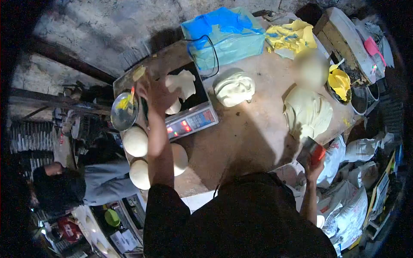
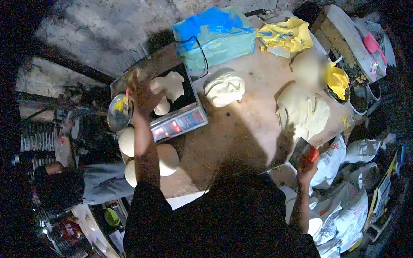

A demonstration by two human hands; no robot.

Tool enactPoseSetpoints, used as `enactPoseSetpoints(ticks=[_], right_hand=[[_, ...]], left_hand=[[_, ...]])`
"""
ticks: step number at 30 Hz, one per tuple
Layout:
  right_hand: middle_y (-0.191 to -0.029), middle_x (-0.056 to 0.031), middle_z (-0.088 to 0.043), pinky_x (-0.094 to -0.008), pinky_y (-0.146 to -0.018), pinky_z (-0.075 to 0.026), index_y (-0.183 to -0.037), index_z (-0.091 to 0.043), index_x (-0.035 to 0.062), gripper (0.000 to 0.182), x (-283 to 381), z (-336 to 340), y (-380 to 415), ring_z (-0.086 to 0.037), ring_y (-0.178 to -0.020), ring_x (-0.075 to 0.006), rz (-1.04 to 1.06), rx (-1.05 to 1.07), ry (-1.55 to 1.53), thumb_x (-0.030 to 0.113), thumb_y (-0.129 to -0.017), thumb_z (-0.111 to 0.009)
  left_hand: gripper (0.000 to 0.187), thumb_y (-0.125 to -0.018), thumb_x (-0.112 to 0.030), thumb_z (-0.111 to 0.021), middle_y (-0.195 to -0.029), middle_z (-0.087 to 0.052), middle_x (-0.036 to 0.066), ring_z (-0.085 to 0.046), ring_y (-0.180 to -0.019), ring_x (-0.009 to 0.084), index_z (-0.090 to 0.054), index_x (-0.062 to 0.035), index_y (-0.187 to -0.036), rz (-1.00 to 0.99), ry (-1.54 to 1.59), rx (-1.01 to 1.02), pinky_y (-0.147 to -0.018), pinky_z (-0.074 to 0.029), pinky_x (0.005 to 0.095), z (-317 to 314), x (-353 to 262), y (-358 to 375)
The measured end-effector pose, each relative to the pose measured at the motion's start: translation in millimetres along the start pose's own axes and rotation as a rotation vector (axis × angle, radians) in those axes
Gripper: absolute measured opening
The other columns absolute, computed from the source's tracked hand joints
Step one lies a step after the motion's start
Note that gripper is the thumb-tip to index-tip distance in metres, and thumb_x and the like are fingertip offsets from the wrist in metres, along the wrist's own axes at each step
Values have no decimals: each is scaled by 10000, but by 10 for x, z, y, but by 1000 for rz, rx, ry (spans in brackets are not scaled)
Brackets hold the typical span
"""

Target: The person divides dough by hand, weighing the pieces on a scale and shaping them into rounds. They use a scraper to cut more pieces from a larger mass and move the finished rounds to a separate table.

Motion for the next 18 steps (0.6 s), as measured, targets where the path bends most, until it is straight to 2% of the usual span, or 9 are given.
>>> enactPoseSetpoints(ticks=[1, 3, 4, 5, 9, 10, 11, 15, 18], right_hand=[[-1060, -100, -594, -318, -815, -474, -1273, -424, -4, 550, -165, 130, 66, -570, -922, -186, -69, -71, -46, 25, -788, -682], [-1137, -102, -580, -325, -841, -467, -1304, -415, 14, 592, -407, 242, 153, -555, -954, -182, -118, -115, -95, 71, -789, -700], [-1120, -97, -566, -311, -834, -471, -1305, -401, 5, 577, -468, 303, 189, -558, -955, -182, -22, -137, -188, 10, -800, -680], [-1103, -92, -551, -296, -828, -476, -1305, -388, -4, 567, -519, 368, 186, -562, -956, -182, 72, -160, -284, -52, -810, -660], [-1252, -129, -489, -314, -923, -428, -1367, -332, -36, 636, -715, 467, 74, -515, -1069, -195, -31, -185, -347, -30, -828, -668], [-1230, -152, -514, -317, -903, -445, -1370, -320, -63, 655, -383, 528, 36, -524, -1059, -204, 23, -176, -226, 1, -829, -684], [-1223, -149, -519, -316, -903, -444, -1368, -322, -62, 650, -268, 554, 0, -525, -1056, -201, 39, -166, -247, -7, -829, -681], [-1204, -130, -530, -316, -900, -443, -1360, -343, -41, 629, -298, 725, -1, -534, -1038, -195, 101, -168, -204, 4, -833, -682], [-1162, -122, -551, -323, -890, -453, -1314, -399, -33, 573, -1009, 620, 99, -561, -981, -218, -85, -32, -407, 21, -824, -690]], left_hand=[[781, -654, -443, -764, -1223, -493, 244, -409, -1215, 423, -508, -56, -1282, -15, 269, -218, -966, -325, 606, 15, -104, 79], [715, -699, -448, -749, -1130, -505, 252, -487, -1072, 384, -523, 15, -1195, -111, 757, 169, -899, -406, 511, -724, -897, 429], [569, -782, -397, -701, -1022, -534, 192, -527, -969, 332, -534, 35, -1113, -411, 936, -460, -838, -452, 443, -719, -1550, 806], [569, -782, -397, -701, -1022, -534, 192, -527, -969, 332, -534, 35, -1113, -387, 927, -465, -838, -452, 443, -973, -1576, 948], [537, -783, -347, -689, -1096, -565, 213, -517, -1062, 348, -553, -5, -1173, 253, 1503, -152, -931, -402, 443, -1995, -4849, 1937], [532, -783, -335, -687, -1114, -572, 218, -514, -1085, 352, -558, -15, -1188, 413, 1632, -56, -954, -389, 443, -2332, -5109, 2113], [564, -783, -280, -686, -1134, -550, 237, -509, -1072, 382, -506, 0, -1239, 187, 1140, 293, -947, -389, 436, -2077, -5139, 1875], [401, -796, -274, -694, -1009, -592, 196, -553, -955, 340, -581, 18, -1046, 251, 888, 155, -785, -450, 439, -1976, -5359, 1693], [289, -874, -259, -620, -927, -637, 131, -587, -790, 259, -624, -19, -1034, 66, 1189, 71, -684, -472, 391, -2073, -4863, 1817]])
Point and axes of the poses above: each hand's wrist, its own y-axis away from the middle knuckle, its own z-axis out of the back of the hand, x = y × z, the point moved 6 cm from there along -y, towards the middle knuckle
